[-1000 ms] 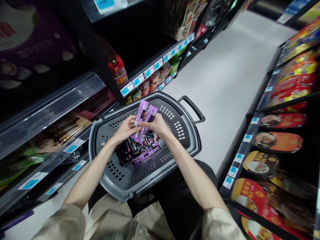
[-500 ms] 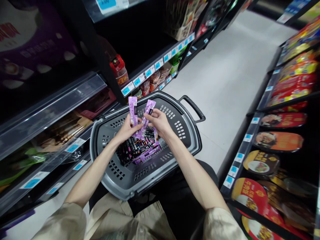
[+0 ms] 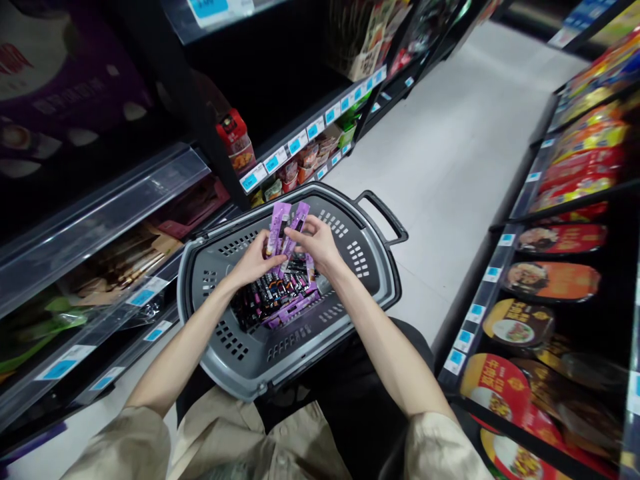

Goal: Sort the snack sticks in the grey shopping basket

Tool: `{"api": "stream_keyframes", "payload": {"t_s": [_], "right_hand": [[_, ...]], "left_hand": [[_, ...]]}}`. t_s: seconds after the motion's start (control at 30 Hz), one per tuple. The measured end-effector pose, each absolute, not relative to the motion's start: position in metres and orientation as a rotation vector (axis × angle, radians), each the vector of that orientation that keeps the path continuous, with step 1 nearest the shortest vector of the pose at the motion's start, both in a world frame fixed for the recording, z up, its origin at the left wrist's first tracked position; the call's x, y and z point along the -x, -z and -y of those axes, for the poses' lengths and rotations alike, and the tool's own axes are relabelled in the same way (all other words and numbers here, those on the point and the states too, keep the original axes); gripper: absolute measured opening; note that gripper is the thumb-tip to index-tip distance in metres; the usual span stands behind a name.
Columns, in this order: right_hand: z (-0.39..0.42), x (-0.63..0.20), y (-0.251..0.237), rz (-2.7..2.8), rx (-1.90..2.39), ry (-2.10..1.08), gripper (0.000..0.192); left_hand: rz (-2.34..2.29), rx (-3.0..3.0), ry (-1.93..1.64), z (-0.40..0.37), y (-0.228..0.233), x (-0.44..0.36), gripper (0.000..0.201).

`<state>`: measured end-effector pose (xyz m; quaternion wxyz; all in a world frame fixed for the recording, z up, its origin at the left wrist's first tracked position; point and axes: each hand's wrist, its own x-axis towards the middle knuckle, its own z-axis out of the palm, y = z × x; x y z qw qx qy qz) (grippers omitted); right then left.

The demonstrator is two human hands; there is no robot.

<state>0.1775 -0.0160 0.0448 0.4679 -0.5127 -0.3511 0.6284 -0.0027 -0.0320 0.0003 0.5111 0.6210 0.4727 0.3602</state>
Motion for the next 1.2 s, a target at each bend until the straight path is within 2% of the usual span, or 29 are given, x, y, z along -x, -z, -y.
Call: {"api": "stream_keyframes", "payload": {"t_s": [0.27, 0.4, 0.57, 0.77, 0.93, 1.2], "right_hand": [[0.012, -0.18, -0.045, 0.806, 1.211, -1.515, 0.048], [0.011, -0.181, -0.046, 0.814, 1.218, -1.496, 0.049], [0.011, -0.185, -0.053, 0.819, 1.218, -1.485, 0.049], [0.006, -0.194, -0.058, 0.757, 1.268, -1.376, 0.048], [0.005, -0.195, -0.06, 0.78, 1.324, -1.31, 0.054], [0.01, -0.192, -0.064, 0.754, 1.273, -1.375, 0.052]], "left_hand": [[-1.026, -1.286, -0.959, 0.03, -0.001, 0.002, 0.049], [-0.944, -1.204, -0.888, 0.032, 0.001, 0.0, 0.056], [-0.889, -1.086, -0.816, 0.034, 0.003, -0.001, 0.055], [-1.032, -1.144, -1.046, 0.025, -0.003, 0.005, 0.047], [-1.123, -0.997, -1.292, 0.02, -0.009, 0.012, 0.052], [-1.04, -0.775, -1.361, 0.021, -0.017, 0.013, 0.052]]}}
